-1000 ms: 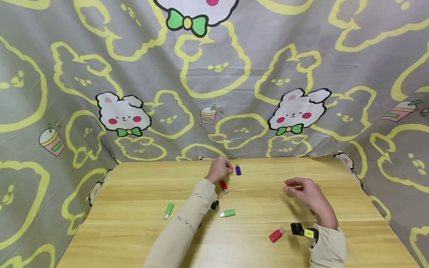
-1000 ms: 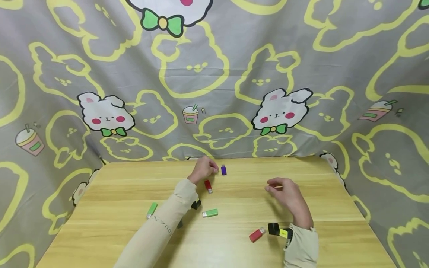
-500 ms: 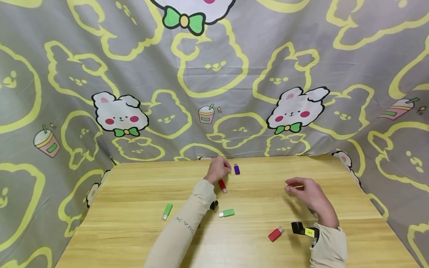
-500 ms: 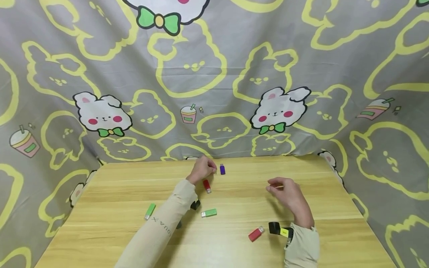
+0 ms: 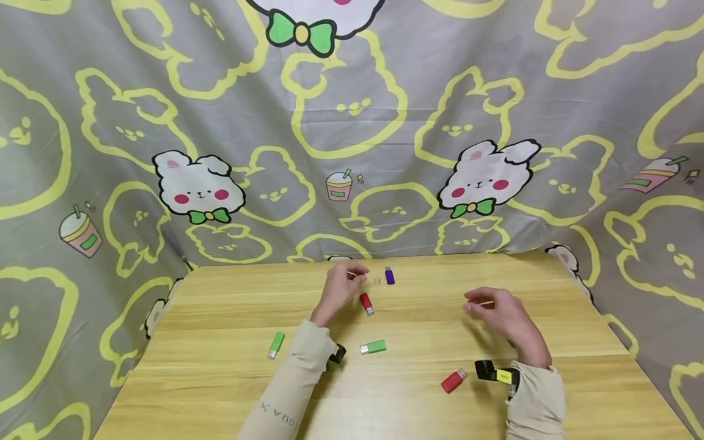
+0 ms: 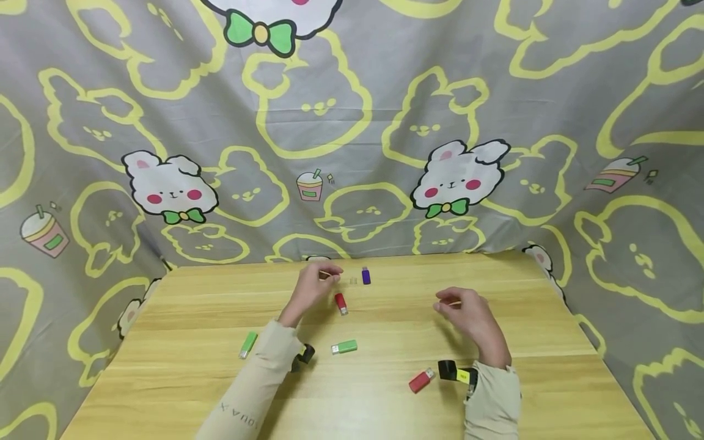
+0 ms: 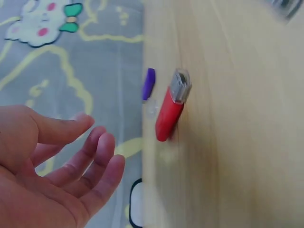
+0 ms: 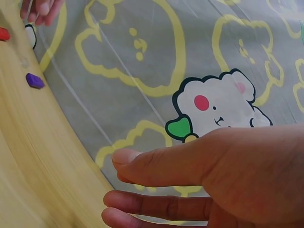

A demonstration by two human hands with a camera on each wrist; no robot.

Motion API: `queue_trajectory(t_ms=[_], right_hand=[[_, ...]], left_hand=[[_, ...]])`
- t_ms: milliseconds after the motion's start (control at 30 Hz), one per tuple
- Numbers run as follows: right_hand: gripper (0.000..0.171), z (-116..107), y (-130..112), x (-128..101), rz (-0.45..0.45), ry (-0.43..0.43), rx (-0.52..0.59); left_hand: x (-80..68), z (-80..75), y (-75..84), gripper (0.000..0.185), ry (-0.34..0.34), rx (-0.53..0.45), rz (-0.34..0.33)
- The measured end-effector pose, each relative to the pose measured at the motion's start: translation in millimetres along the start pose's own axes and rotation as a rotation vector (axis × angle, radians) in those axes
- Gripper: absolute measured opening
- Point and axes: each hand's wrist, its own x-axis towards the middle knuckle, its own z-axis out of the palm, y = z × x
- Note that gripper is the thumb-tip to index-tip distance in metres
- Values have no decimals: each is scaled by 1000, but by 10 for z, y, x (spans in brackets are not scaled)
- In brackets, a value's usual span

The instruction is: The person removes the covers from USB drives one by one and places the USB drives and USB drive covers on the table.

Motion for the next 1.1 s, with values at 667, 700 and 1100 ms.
queue_trajectory(t_ms=[667, 700, 1100], right_hand=[[30, 148, -99, 31, -28, 15, -10], [29, 147, -107, 34, -36, 26, -13], [32, -50, 27, -84, -26, 105, -199]], left_hand=[[-492, -148, 62, 20, 43, -283, 53], [-498, -152, 82, 20, 38, -283, 52], [-708, -463, 429, 17, 64, -292, 37]])
